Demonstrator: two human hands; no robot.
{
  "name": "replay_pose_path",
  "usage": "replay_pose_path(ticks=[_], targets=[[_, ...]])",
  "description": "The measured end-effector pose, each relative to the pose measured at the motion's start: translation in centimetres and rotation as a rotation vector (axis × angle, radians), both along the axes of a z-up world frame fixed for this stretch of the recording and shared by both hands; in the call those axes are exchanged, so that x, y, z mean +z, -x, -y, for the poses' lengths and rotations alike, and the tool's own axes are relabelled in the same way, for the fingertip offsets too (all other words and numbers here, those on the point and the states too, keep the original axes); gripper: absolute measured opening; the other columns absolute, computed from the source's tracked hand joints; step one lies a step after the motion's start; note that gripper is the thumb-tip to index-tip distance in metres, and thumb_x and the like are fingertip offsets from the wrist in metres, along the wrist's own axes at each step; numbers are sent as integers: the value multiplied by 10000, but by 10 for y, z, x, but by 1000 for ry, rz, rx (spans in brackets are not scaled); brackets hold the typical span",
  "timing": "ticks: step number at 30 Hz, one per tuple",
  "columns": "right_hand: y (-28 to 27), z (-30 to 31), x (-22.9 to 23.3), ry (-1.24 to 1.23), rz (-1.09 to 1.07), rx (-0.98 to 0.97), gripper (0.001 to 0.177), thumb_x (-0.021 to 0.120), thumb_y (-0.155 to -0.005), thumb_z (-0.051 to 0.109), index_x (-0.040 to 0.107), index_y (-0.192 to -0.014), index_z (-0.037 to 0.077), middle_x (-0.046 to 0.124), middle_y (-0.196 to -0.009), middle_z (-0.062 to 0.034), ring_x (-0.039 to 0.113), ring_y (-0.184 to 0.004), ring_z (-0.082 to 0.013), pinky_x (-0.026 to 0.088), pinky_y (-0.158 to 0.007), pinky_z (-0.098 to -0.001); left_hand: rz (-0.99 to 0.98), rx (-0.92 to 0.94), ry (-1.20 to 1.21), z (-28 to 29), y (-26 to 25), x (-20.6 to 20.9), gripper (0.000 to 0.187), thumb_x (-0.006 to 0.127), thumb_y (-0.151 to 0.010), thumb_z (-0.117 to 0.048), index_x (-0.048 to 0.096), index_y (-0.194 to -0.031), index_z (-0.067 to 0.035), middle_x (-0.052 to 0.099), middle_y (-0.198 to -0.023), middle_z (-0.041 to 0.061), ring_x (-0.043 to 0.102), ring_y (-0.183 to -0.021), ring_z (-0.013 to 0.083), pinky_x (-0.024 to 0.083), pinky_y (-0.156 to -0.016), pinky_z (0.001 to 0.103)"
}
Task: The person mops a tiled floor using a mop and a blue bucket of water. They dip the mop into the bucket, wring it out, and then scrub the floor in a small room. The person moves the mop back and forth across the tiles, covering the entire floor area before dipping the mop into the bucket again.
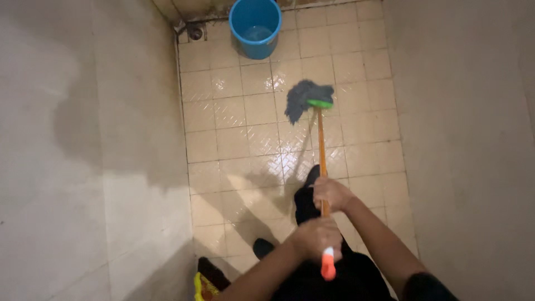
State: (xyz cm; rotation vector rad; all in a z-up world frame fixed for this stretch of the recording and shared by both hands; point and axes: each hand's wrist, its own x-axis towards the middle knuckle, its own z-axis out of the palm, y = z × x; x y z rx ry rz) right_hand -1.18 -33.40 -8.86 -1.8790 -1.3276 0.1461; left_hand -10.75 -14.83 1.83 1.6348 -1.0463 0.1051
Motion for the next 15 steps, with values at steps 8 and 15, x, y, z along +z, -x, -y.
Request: replay_pose_path(ticks=[8,15], targets=[[-219,39,-11,113,-30,-115,197,745,-594,164,549,-574,160,579,-651,-16,567,-711,-260,486,-710,-397,-147,93,47,59,-209,-17,170,734,-782,-102,569,-742,-116,601,-785,53,615,-756,273,526,-724,417],[-319,67,10,100,-185,-214,243,754,-480,147,543,-601,139,561,-686,-29,593,-773,-262,510,-809,-389,-94,251,-11,93,-312,-25,212,749,-748,-130,540,-719,-107,594,-764,71,601,-796,314,494,-682,444]])
